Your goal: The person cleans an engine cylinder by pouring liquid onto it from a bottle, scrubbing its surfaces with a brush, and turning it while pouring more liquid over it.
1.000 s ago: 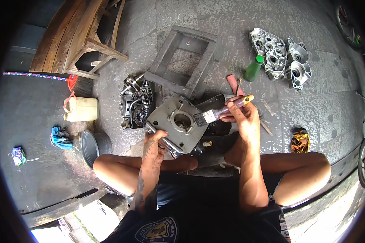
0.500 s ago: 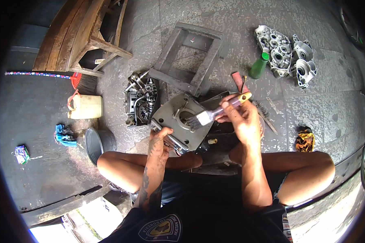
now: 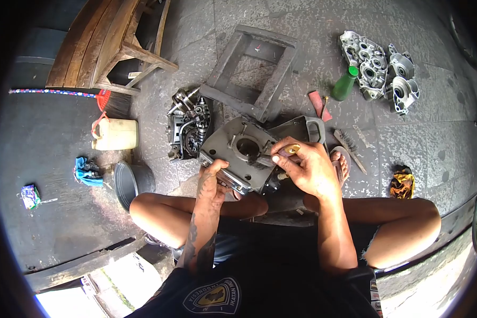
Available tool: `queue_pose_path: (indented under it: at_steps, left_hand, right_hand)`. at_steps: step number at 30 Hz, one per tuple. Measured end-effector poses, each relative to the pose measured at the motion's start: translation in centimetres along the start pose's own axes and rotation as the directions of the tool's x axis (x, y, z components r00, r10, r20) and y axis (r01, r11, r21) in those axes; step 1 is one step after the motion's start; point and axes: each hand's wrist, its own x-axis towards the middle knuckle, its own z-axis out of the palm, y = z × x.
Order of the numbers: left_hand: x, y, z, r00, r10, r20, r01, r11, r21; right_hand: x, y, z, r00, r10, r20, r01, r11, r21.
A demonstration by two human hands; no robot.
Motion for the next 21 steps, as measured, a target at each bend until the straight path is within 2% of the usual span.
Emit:
queue_pose_path:
  at_steps: [2, 4, 5, 6, 8, 9, 10, 12, 13, 14, 16, 18, 20, 21]
  left_hand:
    - [0.7, -0.4, -0.2, 0.998, 0.029, -0.058, -0.027, 0.999, 0.032]
    - [0.6, -0.2, -0.3, 0.999, 0.028, -0.041, -0.027, 0.999, 0.04]
    - [0.2, -0.1, -0.2, 0.999, 0.022, -0.026, -0.02, 0.999, 0.049]
    - [0.1, 0.1, -0.1, 0.999, 0.021, -0.024, -0.02, 0.999, 0.05]
    - [-0.2, 0.1, 0.3, 1.0, 0.004, 0.017, -0.004, 1.0, 0.001]
    - [-0.2, 0.0, 0.5, 1.0, 0.006, 0.021, -0.006, 1.0, 0.001]
    - [-0.2, -0.3, 0.4, 0.999, 0.035, -0.002, -0.035, 0.999, 0.002]
    - [-0.4, -0.1, 0.5, 0.998, 0.067, -0.017, -0.067, 0.998, 0.005]
    - [-0.7, 0.1, 0.6, 0.998, 0.057, -0.01, -0.057, 0.998, 0.026]
    - [-1.0, 0.2, 0.7, 0.999, 0.044, 0.002, -0.044, 0.998, 0.048]
    - [-0.3, -0.3, 0.3, 0.998, 0.055, 0.005, -0.055, 0.998, -0.002]
    - [-0.3, -0.4, 0.2, 0.999, 0.047, 0.009, -0.047, 0.999, -0.017]
    - [-0.5, -0.5, 0.6, 0.997, 0.076, 0.014, -0.076, 0.997, -0.016]
    - [-0.5, -0.5, 0.7, 0.995, 0.102, 0.018, -0.102, 0.995, -0.016]
  right_hand:
    - [-0.2, -0.1, -0.6, 1.0, 0.023, -0.011, -0.023, 1.0, 0.021]
    - [-0.3, 0.1, -0.7, 0.993, -0.069, -0.091, 0.068, 0.997, -0.022]
    - [-0.3, -0.2, -0.7, 0.987, -0.122, -0.102, 0.125, 0.992, 0.017]
    - [-0.2, -0.3, -0.6, 0.987, -0.122, -0.104, 0.124, 0.992, 0.017]
    - [0.0, -0.5, -0.4, 0.99, -0.143, -0.015, 0.144, 0.988, 0.052]
    - [0.1, 1.1, -0.4, 0.996, -0.087, 0.036, 0.085, 0.995, 0.042]
    - [-0.1, 2.3, -0.7, 0.999, -0.033, 0.0, 0.033, 0.994, 0.105]
    - [-0.3, 3.4, -1.8, 0.992, 0.022, -0.125, -0.016, 0.999, 0.047]
    - [-0.2, 4.4, -2.3, 0.975, 0.108, -0.196, -0.105, 0.994, 0.028]
    - [0.1, 4.8, -2.5, 0.944, 0.198, -0.263, -0.131, 0.959, 0.249]
    - [0.3, 5.4, -2.1, 0.942, 0.212, -0.26, -0.09, 0.906, 0.415]
    - [0.5, 6.4, -0.7, 0.956, 0.257, -0.144, -0.128, 0.802, 0.583]
    - [0.8, 6.6, -0.1, 0.931, 0.325, -0.166, -0.213, 0.853, 0.477]
    - [0.8, 6.3, 0.0, 0.933, 0.324, -0.16, -0.213, 0.852, 0.479]
